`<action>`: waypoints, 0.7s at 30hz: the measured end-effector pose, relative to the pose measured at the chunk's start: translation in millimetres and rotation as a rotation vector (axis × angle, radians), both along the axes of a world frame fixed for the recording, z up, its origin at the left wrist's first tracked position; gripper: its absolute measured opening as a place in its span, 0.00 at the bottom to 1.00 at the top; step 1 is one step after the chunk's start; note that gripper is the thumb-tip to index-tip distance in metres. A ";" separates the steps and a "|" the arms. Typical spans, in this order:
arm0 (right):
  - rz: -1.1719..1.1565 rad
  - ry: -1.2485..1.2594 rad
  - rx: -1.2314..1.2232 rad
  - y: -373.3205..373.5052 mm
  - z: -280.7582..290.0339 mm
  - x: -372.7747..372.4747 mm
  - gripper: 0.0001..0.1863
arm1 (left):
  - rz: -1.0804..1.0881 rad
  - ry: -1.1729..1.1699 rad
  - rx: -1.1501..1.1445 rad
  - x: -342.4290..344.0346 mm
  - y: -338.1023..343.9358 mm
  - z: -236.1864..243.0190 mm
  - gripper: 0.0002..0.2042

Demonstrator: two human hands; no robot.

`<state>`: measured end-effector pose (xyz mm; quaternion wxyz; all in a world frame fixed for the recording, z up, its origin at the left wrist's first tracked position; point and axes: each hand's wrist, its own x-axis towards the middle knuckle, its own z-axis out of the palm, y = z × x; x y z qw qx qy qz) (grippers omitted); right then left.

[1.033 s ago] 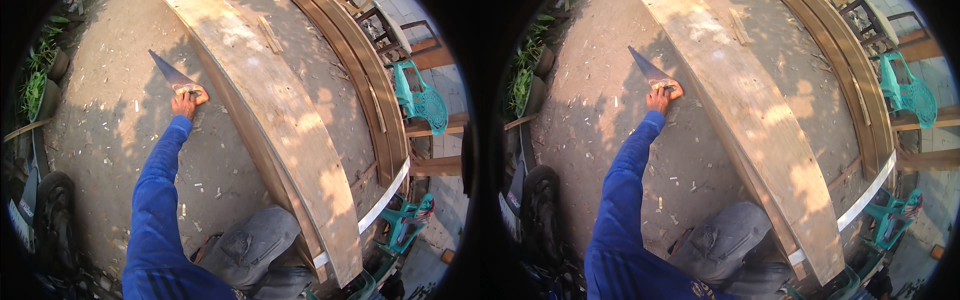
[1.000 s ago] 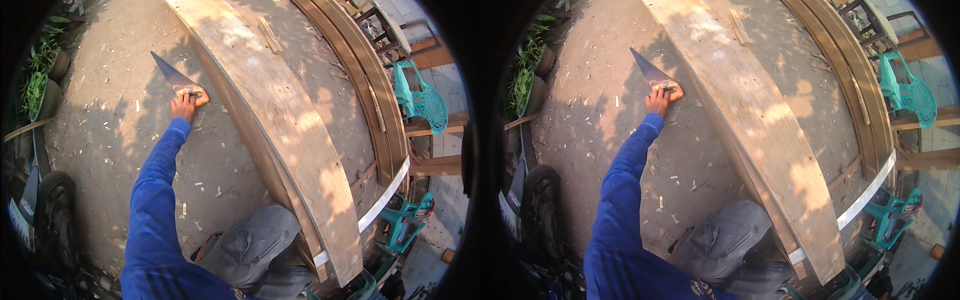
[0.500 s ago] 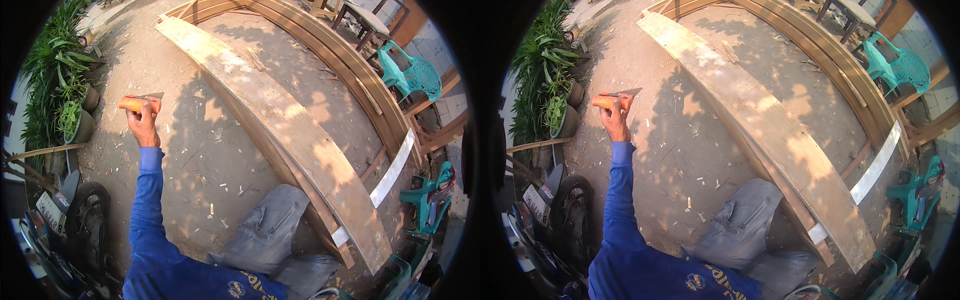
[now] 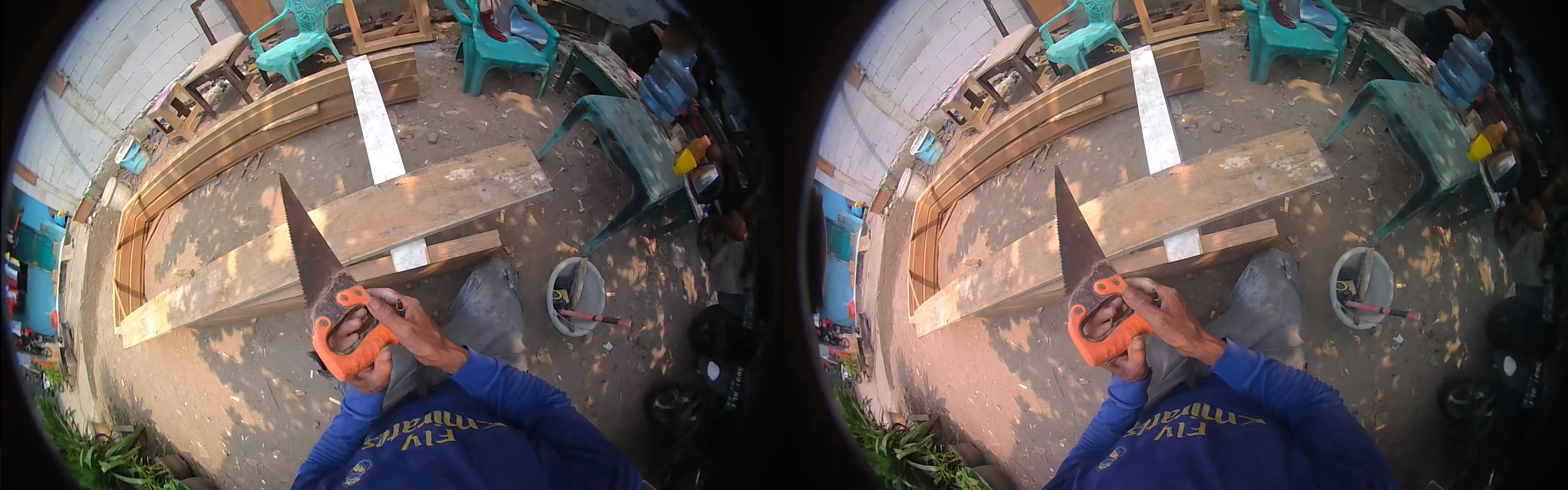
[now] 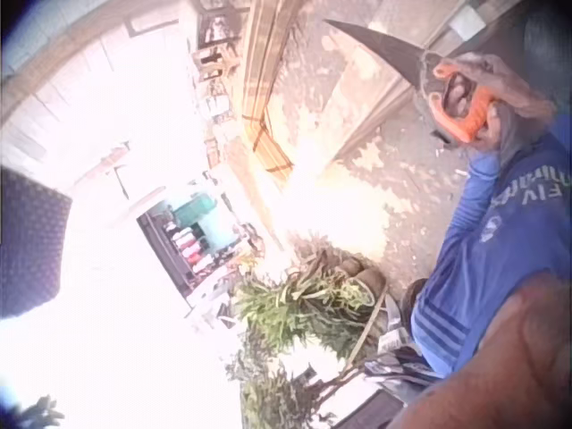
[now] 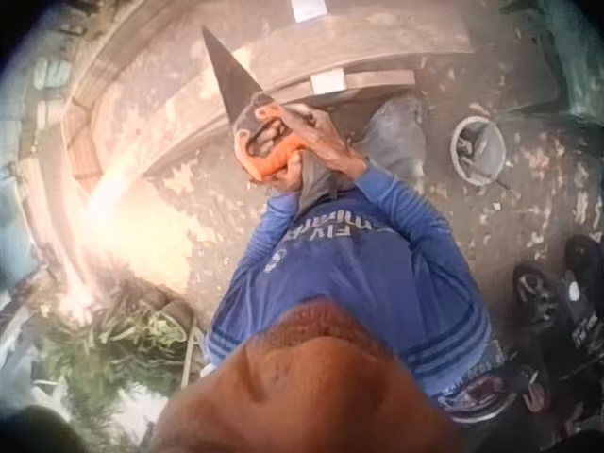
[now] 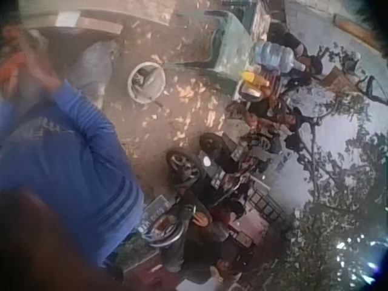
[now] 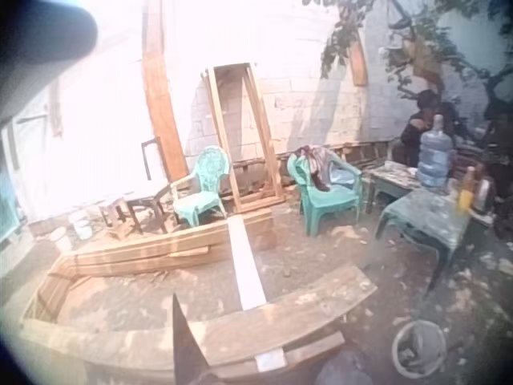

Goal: The person measures and marks a wooden plank using a tape measure and a pen, and then saws the plank along the marked line with a hand saw.

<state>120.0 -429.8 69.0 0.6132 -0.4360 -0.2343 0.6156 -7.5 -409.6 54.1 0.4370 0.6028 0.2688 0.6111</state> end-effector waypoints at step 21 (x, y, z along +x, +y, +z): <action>-0.389 -0.793 -0.224 -49.0 -108.9 95.7 0.26 | -0.207 1.114 0.369 155.8 189.6 -76.0 0.34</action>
